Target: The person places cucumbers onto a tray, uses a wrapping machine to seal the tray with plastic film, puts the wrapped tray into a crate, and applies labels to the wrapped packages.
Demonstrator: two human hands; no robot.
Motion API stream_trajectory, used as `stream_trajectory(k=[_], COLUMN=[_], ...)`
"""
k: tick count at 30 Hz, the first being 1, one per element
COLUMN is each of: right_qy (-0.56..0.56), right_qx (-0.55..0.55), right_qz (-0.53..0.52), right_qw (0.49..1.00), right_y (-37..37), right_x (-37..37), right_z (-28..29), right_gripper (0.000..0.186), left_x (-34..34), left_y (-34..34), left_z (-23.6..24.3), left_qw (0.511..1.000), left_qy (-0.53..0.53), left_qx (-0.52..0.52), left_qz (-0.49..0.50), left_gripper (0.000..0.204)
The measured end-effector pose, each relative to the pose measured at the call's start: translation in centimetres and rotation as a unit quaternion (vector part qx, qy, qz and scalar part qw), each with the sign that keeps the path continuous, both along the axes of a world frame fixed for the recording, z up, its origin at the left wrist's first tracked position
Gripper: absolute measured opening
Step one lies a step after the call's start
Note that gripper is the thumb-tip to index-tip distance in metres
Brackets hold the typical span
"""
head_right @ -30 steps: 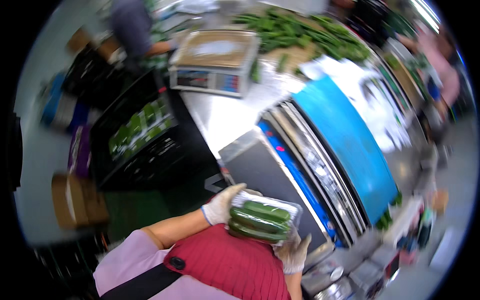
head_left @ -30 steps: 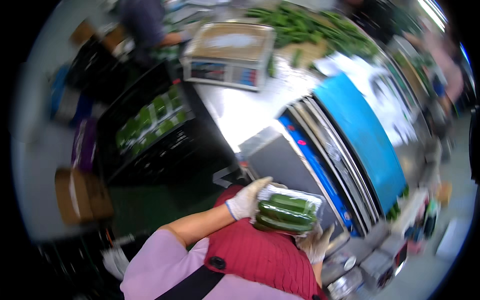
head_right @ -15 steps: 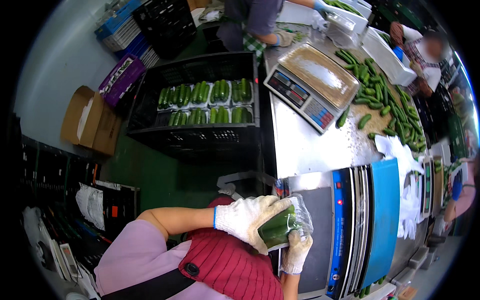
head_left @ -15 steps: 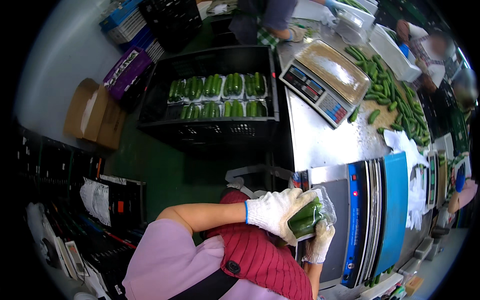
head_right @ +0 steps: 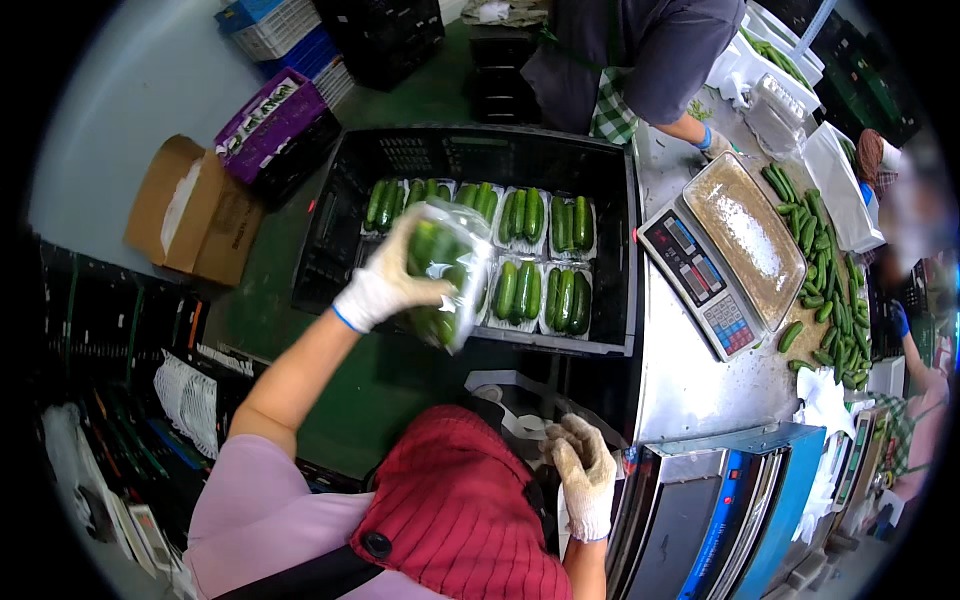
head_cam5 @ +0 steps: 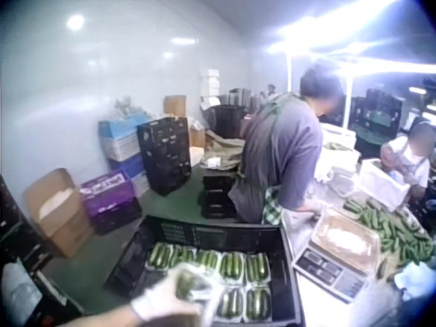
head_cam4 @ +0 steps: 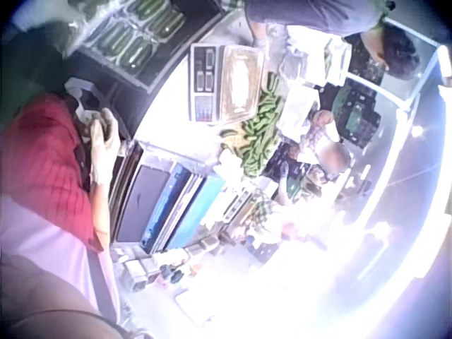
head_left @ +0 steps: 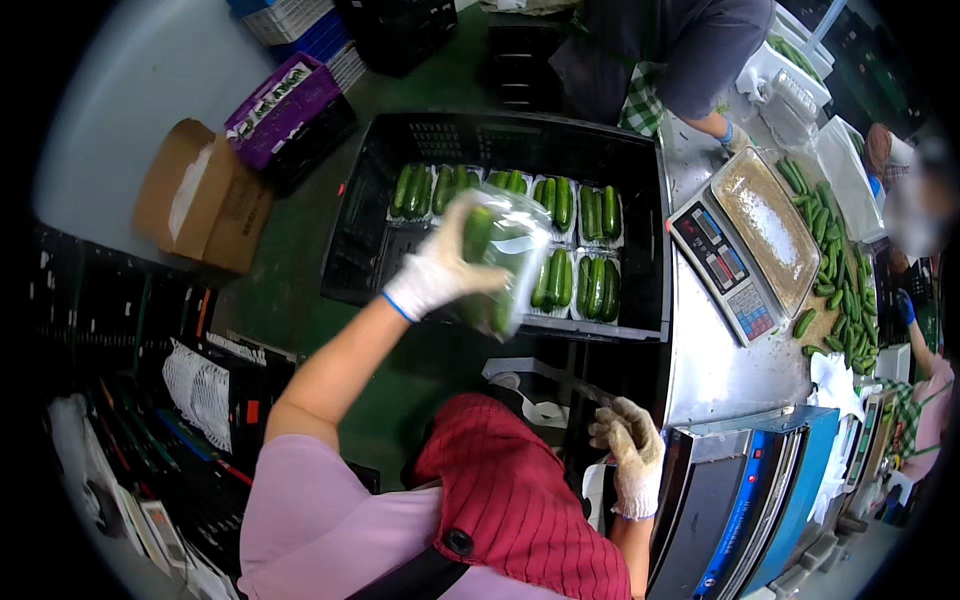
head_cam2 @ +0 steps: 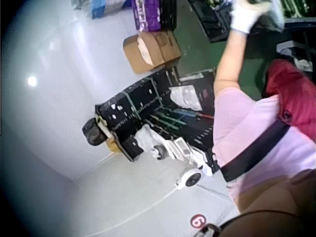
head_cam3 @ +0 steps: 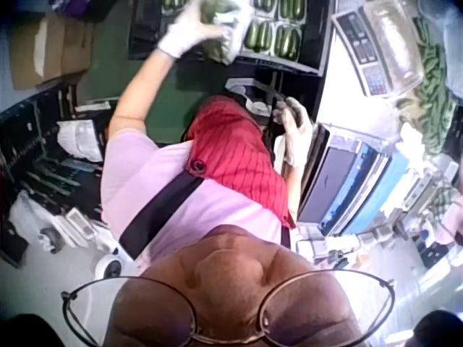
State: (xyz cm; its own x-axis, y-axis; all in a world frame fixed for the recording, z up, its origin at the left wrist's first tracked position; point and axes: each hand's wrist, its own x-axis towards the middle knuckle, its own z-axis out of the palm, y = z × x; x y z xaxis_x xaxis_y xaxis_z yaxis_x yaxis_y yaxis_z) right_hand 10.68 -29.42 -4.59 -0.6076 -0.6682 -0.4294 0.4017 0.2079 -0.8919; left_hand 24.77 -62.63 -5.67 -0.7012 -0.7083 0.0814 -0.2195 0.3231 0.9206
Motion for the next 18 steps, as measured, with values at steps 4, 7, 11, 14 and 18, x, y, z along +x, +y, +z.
stream_trajectory(k=[4,7,11,14,18], right_qy=[-0.023,-0.047,-0.087,-0.079,-0.092], right_qx=[0.080,0.115,0.116,0.116,0.127], right_qz=[-0.011,-0.019,-0.039,-0.014,-0.008], right_qw=[0.996,0.992,0.989,0.990,0.988], right_y=[0.2,0.0,-1.3,-2.3,-1.9], right_x=[0.8,1.4,1.8,1.8,1.9], right_z=[-2.4,-3.0,-3.5,-3.3,-3.4], right_gripper=[0.042,0.038,0.046,0.045,0.037], left_x=[4.9,5.9,5.6,6.1,6.7], left_y=[-11.1,-13.0,-13.5,-14.0,-14.3], left_z=[-7.4,-8.2,-11.1,-13.3,-14.3], left_qw=[0.939,0.854,0.773,0.762,0.784], left_qy=[-0.293,-0.491,-0.618,-0.637,-0.615], left_qx=[-0.049,-0.074,-0.093,-0.064,0.000], left_qz=[0.174,0.157,0.110,0.097,0.079], left_gripper=[0.119,0.118,0.114,0.118,0.122])
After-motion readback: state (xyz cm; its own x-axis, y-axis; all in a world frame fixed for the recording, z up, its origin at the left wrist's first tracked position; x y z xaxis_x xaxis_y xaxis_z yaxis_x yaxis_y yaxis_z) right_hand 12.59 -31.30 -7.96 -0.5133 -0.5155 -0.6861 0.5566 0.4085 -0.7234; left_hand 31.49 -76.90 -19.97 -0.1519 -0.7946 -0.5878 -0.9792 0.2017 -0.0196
